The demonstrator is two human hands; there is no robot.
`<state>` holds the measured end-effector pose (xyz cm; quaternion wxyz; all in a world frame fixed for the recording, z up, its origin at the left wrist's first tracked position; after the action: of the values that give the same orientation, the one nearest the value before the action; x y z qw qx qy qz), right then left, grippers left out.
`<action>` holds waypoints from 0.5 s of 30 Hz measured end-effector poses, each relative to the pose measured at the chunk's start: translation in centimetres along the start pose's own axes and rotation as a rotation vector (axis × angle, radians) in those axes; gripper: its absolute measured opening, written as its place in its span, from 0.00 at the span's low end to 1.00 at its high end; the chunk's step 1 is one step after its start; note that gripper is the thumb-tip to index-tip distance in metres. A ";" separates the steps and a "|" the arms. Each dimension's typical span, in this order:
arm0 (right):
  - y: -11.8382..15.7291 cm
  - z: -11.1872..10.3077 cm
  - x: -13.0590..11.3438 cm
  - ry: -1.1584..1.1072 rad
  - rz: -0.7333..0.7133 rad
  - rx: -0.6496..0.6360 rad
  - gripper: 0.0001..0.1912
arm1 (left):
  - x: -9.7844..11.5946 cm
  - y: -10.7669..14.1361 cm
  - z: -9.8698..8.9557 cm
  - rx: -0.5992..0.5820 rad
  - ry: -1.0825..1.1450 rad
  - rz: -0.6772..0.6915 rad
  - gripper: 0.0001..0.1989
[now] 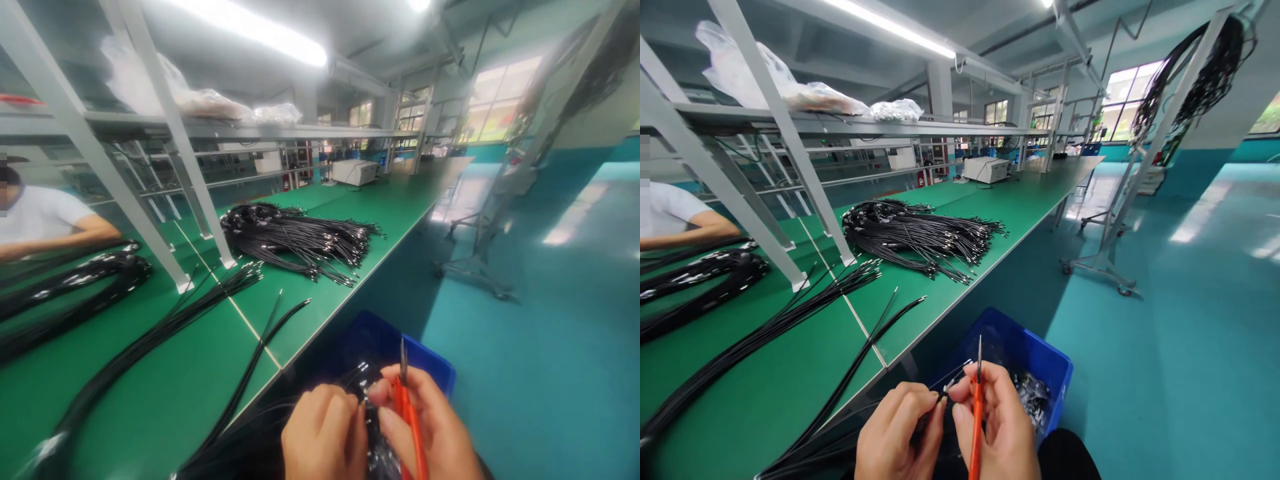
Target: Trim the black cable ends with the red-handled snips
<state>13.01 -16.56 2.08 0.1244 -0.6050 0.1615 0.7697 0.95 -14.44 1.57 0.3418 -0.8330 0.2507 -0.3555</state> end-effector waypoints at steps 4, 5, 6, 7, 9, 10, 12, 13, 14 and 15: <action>0.0 0.6 -0.5 -0.067 0.014 0.031 0.13 | 0.4 0.2 0.3 -0.011 -0.011 0.004 0.09; 0.0 0.7 -0.6 -0.070 0.011 0.039 0.13 | 0.4 0.3 0.3 -0.009 -0.010 0.002 0.10; 0.0 0.7 -0.6 -0.072 0.010 0.046 0.13 | 0.4 0.3 0.4 -0.003 -0.011 0.004 0.10; 0.0 0.6 -0.6 -0.073 0.012 0.053 0.14 | 0.4 0.4 0.3 0.005 -0.020 0.009 0.10; -0.2 0.5 -0.5 -0.060 0.033 0.068 0.16 | 0.5 0.4 0.3 0.024 -0.057 0.034 0.11; -0.4 0.4 -0.4 -0.048 0.050 0.073 0.17 | 0.7 0.4 0.4 0.031 -0.082 0.052 0.11; -0.7 0.3 -0.3 -0.013 0.082 0.060 0.18 | 1.0 0.3 0.5 0.035 -0.130 0.094 0.13; -0.9 0.3 -0.3 0.004 0.084 0.058 0.18 | 1.2 0.3 0.6 0.034 -0.147 0.115 0.14; -1.1 0.3 -0.2 0.017 0.073 0.064 0.18 | 1.4 0.3 0.7 0.031 -0.159 0.133 0.14; -1.2 0.3 -0.2 0.027 0.055 0.078 0.17 | 1.5 0.4 0.8 0.027 -0.166 0.145 0.15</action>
<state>13.25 -15.36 2.26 0.1245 -0.6052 0.2099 0.7577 2.44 -15.34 1.53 0.3976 -0.8346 0.2762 -0.2628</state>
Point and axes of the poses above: each hand's wrist, its own y-axis away from the middle knuckle, its own z-axis out of the palm, x = y × z, the point moved 3 cm from there along -y, towards the middle knuckle, and after that the axes turned 1 degree about z, right-handed, at the moved point
